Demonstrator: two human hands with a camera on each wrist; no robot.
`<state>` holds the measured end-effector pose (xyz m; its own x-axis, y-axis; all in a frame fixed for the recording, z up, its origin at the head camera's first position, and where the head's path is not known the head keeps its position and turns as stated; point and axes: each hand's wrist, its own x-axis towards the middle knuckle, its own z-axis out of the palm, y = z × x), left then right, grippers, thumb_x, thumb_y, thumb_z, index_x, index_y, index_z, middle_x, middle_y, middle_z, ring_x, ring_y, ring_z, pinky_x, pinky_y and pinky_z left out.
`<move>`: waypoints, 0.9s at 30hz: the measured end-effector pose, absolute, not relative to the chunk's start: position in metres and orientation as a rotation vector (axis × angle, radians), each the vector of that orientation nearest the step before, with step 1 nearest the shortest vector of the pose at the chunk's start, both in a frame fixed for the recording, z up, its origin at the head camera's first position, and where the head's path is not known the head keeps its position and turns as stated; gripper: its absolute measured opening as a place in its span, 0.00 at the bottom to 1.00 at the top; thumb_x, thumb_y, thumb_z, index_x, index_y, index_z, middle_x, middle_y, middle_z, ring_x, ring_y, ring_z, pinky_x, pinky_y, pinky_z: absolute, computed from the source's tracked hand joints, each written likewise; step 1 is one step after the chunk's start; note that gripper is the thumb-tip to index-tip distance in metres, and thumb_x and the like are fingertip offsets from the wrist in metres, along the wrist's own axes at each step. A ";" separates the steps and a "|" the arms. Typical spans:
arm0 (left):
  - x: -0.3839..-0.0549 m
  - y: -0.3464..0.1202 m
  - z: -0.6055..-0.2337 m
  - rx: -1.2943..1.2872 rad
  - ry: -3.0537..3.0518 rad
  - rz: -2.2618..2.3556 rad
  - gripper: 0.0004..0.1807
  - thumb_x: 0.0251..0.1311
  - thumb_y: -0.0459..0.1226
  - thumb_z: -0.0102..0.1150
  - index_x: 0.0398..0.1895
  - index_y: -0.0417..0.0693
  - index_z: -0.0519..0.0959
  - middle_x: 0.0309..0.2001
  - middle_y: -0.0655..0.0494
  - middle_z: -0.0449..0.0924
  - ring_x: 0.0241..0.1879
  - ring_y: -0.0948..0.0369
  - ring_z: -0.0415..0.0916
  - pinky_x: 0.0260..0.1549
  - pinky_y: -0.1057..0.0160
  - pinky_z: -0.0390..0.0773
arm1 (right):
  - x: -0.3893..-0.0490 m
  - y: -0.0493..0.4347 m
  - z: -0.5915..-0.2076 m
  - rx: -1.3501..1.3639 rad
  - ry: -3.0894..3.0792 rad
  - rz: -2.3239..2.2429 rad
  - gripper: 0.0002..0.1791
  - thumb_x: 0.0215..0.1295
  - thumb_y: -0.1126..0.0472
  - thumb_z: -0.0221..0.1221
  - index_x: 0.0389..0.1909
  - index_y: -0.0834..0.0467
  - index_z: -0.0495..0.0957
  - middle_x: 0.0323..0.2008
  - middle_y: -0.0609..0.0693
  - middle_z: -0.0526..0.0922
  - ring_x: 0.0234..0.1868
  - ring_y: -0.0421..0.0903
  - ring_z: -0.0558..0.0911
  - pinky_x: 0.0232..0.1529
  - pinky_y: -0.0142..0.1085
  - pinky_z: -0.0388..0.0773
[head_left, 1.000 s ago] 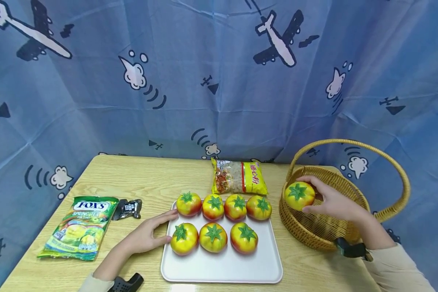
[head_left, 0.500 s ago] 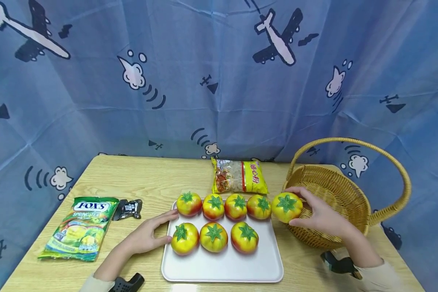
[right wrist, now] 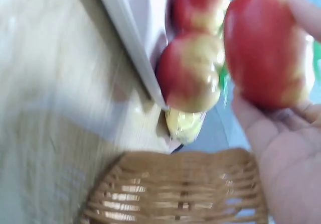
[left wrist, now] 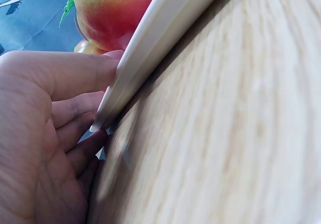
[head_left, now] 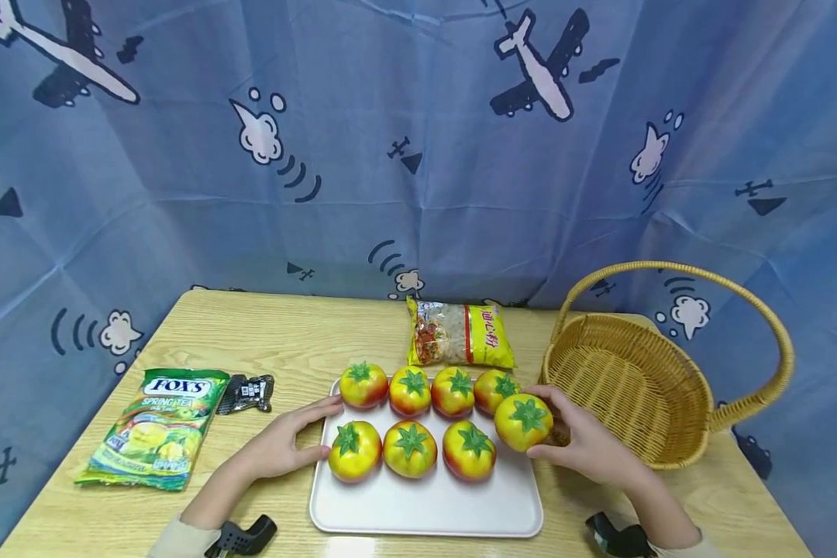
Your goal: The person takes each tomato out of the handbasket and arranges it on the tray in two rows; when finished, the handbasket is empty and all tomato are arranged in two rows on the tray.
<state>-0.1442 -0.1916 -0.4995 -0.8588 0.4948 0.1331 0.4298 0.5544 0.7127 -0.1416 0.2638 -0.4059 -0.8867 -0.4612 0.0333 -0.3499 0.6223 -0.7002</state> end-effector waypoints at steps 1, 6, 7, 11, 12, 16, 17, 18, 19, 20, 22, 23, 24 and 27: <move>-0.144 -0.191 -0.499 0.799 2.693 1.202 0.34 0.57 0.51 0.61 0.67 0.51 0.68 0.71 0.54 0.60 0.70 0.49 0.58 0.66 0.43 0.59 | -0.139 0.262 -0.407 -0.651 2.712 -1.086 0.42 0.52 0.45 0.68 0.64 0.56 0.61 0.58 0.54 0.72 0.58 0.48 0.75 0.57 0.44 0.76; -0.144 -0.191 -0.497 0.786 2.684 1.209 0.35 0.56 0.52 0.62 0.67 0.52 0.68 0.71 0.55 0.60 0.70 0.50 0.57 0.66 0.44 0.59 | -0.128 0.256 -0.414 -0.545 2.788 -0.987 0.44 0.50 0.40 0.67 0.64 0.55 0.61 0.58 0.53 0.73 0.60 0.55 0.73 0.59 0.57 0.71; -0.143 -0.191 -0.497 0.789 2.690 1.206 0.35 0.56 0.52 0.62 0.66 0.52 0.68 0.71 0.55 0.61 0.70 0.50 0.58 0.66 0.43 0.59 | -0.127 0.255 -0.416 -0.530 2.798 -0.980 0.44 0.50 0.40 0.67 0.64 0.55 0.61 0.58 0.53 0.73 0.60 0.55 0.73 0.59 0.57 0.71; -0.143 -0.191 -0.496 0.790 2.700 1.200 0.35 0.56 0.51 0.62 0.66 0.51 0.68 0.70 0.54 0.61 0.69 0.49 0.58 0.66 0.43 0.60 | -0.123 0.254 -0.422 -0.502 2.811 -0.986 0.44 0.51 0.40 0.66 0.63 0.59 0.61 0.58 0.57 0.73 0.60 0.59 0.73 0.59 0.59 0.69; -0.143 -0.191 -0.497 0.789 2.699 1.200 0.35 0.56 0.51 0.62 0.66 0.51 0.68 0.70 0.54 0.61 0.69 0.49 0.58 0.66 0.43 0.60 | -0.123 0.254 -0.423 -0.482 2.800 -0.991 0.44 0.50 0.40 0.66 0.63 0.59 0.61 0.58 0.58 0.73 0.60 0.60 0.72 0.60 0.60 0.68; -0.142 -0.191 -0.497 0.795 2.697 1.204 0.35 0.56 0.51 0.62 0.66 0.51 0.68 0.71 0.54 0.61 0.70 0.50 0.58 0.66 0.43 0.59 | -0.120 0.252 -0.429 -0.438 2.743 -1.015 0.45 0.49 0.40 0.67 0.63 0.59 0.62 0.59 0.59 0.73 0.61 0.61 0.72 0.61 0.62 0.64; -0.142 -0.191 -0.497 0.793 2.697 1.207 0.35 0.56 0.51 0.62 0.66 0.51 0.68 0.71 0.54 0.61 0.70 0.50 0.58 0.66 0.44 0.59 | -0.120 0.252 -0.431 -0.434 2.734 -1.017 0.45 0.49 0.40 0.67 0.63 0.59 0.62 0.59 0.59 0.73 0.61 0.61 0.72 0.62 0.62 0.64; -0.142 -0.191 -0.497 0.792 2.695 1.211 0.35 0.56 0.51 0.62 0.66 0.51 0.68 0.71 0.54 0.60 0.70 0.50 0.58 0.66 0.44 0.59 | -0.120 0.251 -0.433 -0.437 2.728 -1.020 0.45 0.48 0.40 0.67 0.63 0.58 0.62 0.59 0.59 0.74 0.61 0.61 0.72 0.62 0.62 0.64; -0.142 -0.191 -0.496 0.790 2.691 1.218 0.35 0.56 0.50 0.63 0.66 0.51 0.68 0.71 0.54 0.60 0.70 0.50 0.58 0.66 0.44 0.59 | -0.120 0.251 -0.435 -0.437 2.723 -1.023 0.45 0.48 0.40 0.67 0.63 0.58 0.63 0.59 0.58 0.74 0.60 0.60 0.72 0.62 0.62 0.64; -0.142 -0.190 -0.496 0.789 2.689 1.219 0.35 0.56 0.50 0.63 0.66 0.51 0.68 0.71 0.54 0.60 0.70 0.50 0.58 0.66 0.44 0.58 | -0.119 0.250 -0.436 -0.441 2.719 -1.023 0.45 0.48 0.40 0.67 0.63 0.57 0.63 0.59 0.58 0.74 0.60 0.61 0.72 0.62 0.62 0.64; -0.142 -0.190 -0.495 0.785 2.684 1.220 0.35 0.56 0.49 0.63 0.66 0.51 0.68 0.71 0.55 0.60 0.70 0.50 0.57 0.67 0.44 0.58 | -0.119 0.250 -0.439 -0.450 2.711 -1.028 0.45 0.47 0.40 0.68 0.63 0.56 0.63 0.59 0.58 0.74 0.60 0.61 0.72 0.62 0.63 0.63; -0.142 -0.190 -0.495 0.783 2.683 1.219 0.35 0.56 0.49 0.63 0.67 0.52 0.68 0.71 0.55 0.60 0.70 0.51 0.57 0.67 0.44 0.58 | -0.119 0.250 -0.440 -0.454 2.708 -1.030 0.45 0.47 0.40 0.68 0.63 0.56 0.63 0.59 0.58 0.74 0.60 0.60 0.73 0.62 0.63 0.63; -0.142 -0.190 -0.495 0.780 2.684 1.218 0.35 0.56 0.50 0.63 0.67 0.52 0.68 0.71 0.55 0.60 0.70 0.51 0.57 0.67 0.44 0.58 | -0.119 0.249 -0.440 -0.458 2.705 -1.029 0.45 0.47 0.40 0.68 0.63 0.56 0.63 0.59 0.58 0.74 0.60 0.60 0.73 0.62 0.63 0.63; -0.141 -0.190 -0.494 0.770 2.690 1.213 0.35 0.55 0.50 0.63 0.67 0.52 0.68 0.71 0.56 0.61 0.70 0.51 0.57 0.67 0.44 0.58 | -0.118 0.250 -0.441 -0.473 2.702 -1.013 0.45 0.47 0.40 0.68 0.63 0.57 0.63 0.59 0.59 0.74 0.59 0.61 0.73 0.61 0.63 0.64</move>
<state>-0.1413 -0.1902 -0.4943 -0.8686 0.4808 0.1199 0.4082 0.5570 0.7233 -0.1180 0.2495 -0.4407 -0.9248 -0.3699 -0.0887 -0.2204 0.7111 -0.6676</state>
